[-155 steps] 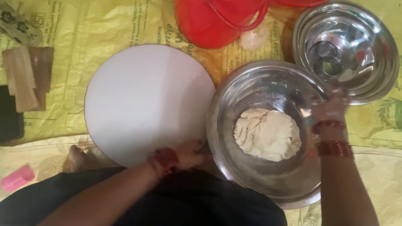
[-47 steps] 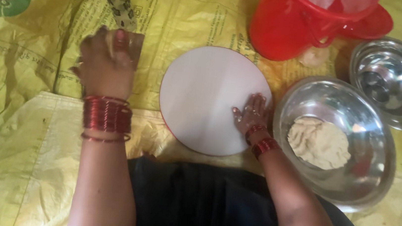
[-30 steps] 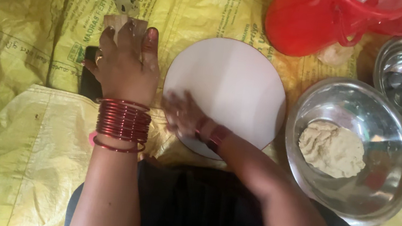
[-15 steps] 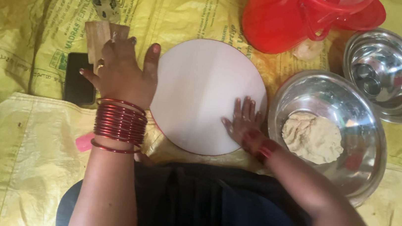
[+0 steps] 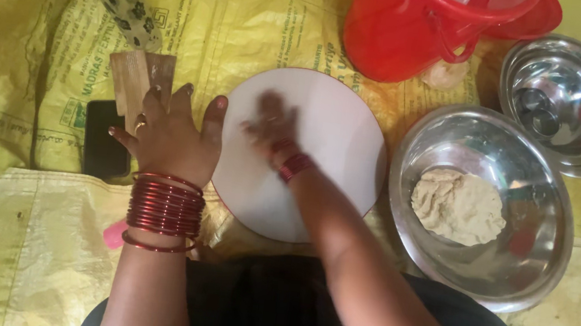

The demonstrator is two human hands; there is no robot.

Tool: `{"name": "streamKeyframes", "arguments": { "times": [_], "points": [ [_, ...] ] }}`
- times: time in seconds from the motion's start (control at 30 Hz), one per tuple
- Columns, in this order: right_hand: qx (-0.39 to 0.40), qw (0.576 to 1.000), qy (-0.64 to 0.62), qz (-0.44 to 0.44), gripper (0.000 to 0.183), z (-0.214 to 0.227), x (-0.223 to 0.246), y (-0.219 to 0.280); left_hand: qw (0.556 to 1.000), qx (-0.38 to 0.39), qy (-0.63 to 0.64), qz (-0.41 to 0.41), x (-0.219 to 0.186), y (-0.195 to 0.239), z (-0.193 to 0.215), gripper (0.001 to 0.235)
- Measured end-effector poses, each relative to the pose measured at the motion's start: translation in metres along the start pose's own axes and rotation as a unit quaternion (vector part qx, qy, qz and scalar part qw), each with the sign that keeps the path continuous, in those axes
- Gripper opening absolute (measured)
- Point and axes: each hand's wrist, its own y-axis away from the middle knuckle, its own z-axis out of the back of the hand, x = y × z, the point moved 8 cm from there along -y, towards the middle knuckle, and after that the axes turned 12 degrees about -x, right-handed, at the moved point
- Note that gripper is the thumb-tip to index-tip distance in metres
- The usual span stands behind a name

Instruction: The person kneads a ball of dough on a white plate using both hands. They repeatedly press, fold, and turn the dough, occasionally lifting and reshaping it. The task continues without interruption until the end of the clip.

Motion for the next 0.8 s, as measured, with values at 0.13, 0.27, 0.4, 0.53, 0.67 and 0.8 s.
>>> {"name": "streamKeyframes", "arguments": {
  "times": [0.13,0.27,0.4,0.53,0.67,0.8],
  "points": [
    [0.021,0.976,0.002,-0.216,0.092,0.015,-0.125,0.029,1.0,0.016,0.007,0.007,0.003,0.001,-0.008,0.07],
    [-0.003,0.936,0.036,-0.35,0.095,0.037,-0.171,0.098,1.0,0.021,0.018,-0.011,-0.004,0.004,-0.012,0.07],
    [-0.023,0.915,0.029,-0.401,0.097,0.052,-0.149,0.148,0.999,0.012,0.014,-0.034,-0.009,0.015,-0.015,0.072],
    [0.109,0.902,0.008,-0.419,0.096,0.053,-0.126,0.183,0.995,0.094,-0.019,0.005,0.001,0.03,-0.036,0.075],
    [0.194,0.928,0.012,-0.319,0.057,0.047,-0.111,0.188,0.989,0.141,-0.038,0.019,0.015,0.038,-0.046,0.075],
    [0.238,0.954,0.05,-0.173,0.031,0.041,-0.136,0.172,0.987,0.15,-0.041,0.035,0.031,0.039,-0.052,0.073]
  ]
}}
